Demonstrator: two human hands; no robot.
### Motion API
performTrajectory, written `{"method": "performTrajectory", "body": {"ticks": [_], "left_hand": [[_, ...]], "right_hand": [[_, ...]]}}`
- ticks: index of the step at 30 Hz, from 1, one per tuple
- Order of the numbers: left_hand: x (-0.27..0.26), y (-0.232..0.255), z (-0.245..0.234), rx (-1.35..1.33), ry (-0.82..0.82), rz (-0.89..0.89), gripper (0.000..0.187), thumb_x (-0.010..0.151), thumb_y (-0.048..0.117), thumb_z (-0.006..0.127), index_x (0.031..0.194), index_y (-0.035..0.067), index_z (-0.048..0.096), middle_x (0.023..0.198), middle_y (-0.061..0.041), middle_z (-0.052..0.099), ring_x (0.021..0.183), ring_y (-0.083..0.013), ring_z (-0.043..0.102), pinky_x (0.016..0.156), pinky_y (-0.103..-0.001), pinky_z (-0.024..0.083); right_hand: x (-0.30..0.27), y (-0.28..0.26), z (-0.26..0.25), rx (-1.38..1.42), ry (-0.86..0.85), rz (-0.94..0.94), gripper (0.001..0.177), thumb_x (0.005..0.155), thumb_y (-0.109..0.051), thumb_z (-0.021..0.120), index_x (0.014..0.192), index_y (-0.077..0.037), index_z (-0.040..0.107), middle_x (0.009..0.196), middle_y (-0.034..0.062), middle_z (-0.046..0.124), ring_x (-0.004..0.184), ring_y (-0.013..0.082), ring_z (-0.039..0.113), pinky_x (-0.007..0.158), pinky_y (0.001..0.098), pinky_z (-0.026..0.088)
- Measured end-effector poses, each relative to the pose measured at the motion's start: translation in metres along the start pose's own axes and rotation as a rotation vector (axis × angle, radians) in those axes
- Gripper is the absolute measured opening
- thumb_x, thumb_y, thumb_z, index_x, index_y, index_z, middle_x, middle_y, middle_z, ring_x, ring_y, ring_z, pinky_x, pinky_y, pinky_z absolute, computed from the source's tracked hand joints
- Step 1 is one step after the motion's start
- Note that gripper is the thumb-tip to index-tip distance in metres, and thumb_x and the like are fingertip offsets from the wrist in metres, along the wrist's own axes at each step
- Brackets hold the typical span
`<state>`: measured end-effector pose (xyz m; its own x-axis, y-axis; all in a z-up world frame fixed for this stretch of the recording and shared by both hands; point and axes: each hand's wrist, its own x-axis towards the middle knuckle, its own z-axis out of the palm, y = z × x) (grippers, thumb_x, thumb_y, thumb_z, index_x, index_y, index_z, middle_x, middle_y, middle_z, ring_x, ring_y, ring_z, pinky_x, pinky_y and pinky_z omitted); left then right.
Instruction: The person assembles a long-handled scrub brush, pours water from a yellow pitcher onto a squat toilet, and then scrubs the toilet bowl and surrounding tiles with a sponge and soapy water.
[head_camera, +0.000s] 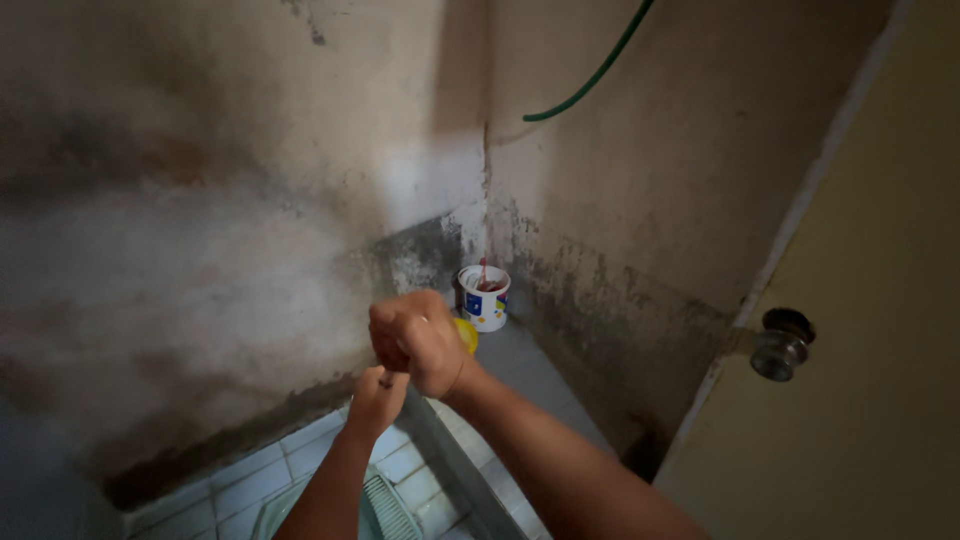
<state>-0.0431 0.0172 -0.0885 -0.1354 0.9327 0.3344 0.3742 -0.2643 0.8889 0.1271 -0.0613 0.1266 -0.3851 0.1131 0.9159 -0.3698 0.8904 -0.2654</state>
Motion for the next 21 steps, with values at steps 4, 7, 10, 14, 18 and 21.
{"method": "performTrajectory", "body": {"ticks": [4,7,10,14,18,21], "left_hand": [[0.007,0.027,0.004,-0.016,-0.043,0.079,0.048,0.093,0.034,0.06,0.064,-0.004,0.053,0.056,-0.009,0.047,0.054,-0.0213,0.046,0.055,-0.046,0.035],[-0.004,0.076,0.018,0.138,0.085,0.146,0.039,0.084,0.033,0.063,0.064,0.0,0.063,0.055,-0.009,0.06,0.055,-0.0218,0.06,0.057,-0.045,0.046],[-0.012,0.107,0.013,0.038,0.03,0.011,0.038,0.083,0.032,0.063,0.067,-0.003,0.063,0.055,-0.013,0.063,0.055,-0.0269,0.064,0.059,-0.046,0.048],[-0.014,0.096,-0.003,0.045,-0.009,-0.114,0.04,0.087,0.038,0.061,0.084,-0.002,0.065,0.07,-0.017,0.068,0.072,-0.0279,0.065,0.068,-0.046,0.048],[0.005,0.063,0.023,-0.269,0.284,-0.053,0.049,0.099,0.044,0.051,0.098,-0.004,0.062,0.097,-0.021,0.066,0.096,-0.0278,0.067,0.083,-0.042,0.05],[0.004,0.045,0.006,0.077,0.088,0.012,0.051,0.09,0.045,0.067,0.11,-0.002,0.067,0.1,-0.02,0.07,0.1,-0.0309,0.064,0.082,-0.044,0.051]], "right_hand": [[0.035,-0.006,-0.037,-0.316,-0.085,0.125,0.035,0.087,-0.033,0.056,0.06,-0.012,0.047,0.06,0.0037,0.052,0.052,0.0188,0.052,0.049,0.0327,0.042],[0.071,-0.032,-0.062,0.647,0.07,0.672,0.056,0.102,-0.047,0.049,0.059,-0.012,0.044,0.055,-0.0014,0.041,0.047,0.0117,0.038,0.045,0.0284,0.033],[0.084,-0.041,-0.054,0.457,0.205,0.718,0.049,0.098,-0.041,0.05,0.061,-0.01,0.042,0.054,0.002,0.037,0.044,0.0146,0.032,0.042,0.0327,0.029],[0.064,-0.015,-0.018,-0.158,-0.048,0.213,0.043,0.085,-0.043,0.045,0.059,-0.008,0.048,0.058,0.0029,0.05,0.049,0.0152,0.05,0.048,0.0318,0.042],[0.016,-0.018,0.023,0.195,0.005,0.379,0.043,0.093,-0.034,0.045,0.062,-0.005,0.043,0.06,0.0065,0.047,0.056,0.0195,0.043,0.053,0.0357,0.038],[0.032,-0.018,0.015,0.007,0.051,0.386,0.046,0.094,-0.036,0.043,0.058,-0.007,0.046,0.055,0.0048,0.048,0.05,0.0169,0.046,0.048,0.0332,0.038]]}}
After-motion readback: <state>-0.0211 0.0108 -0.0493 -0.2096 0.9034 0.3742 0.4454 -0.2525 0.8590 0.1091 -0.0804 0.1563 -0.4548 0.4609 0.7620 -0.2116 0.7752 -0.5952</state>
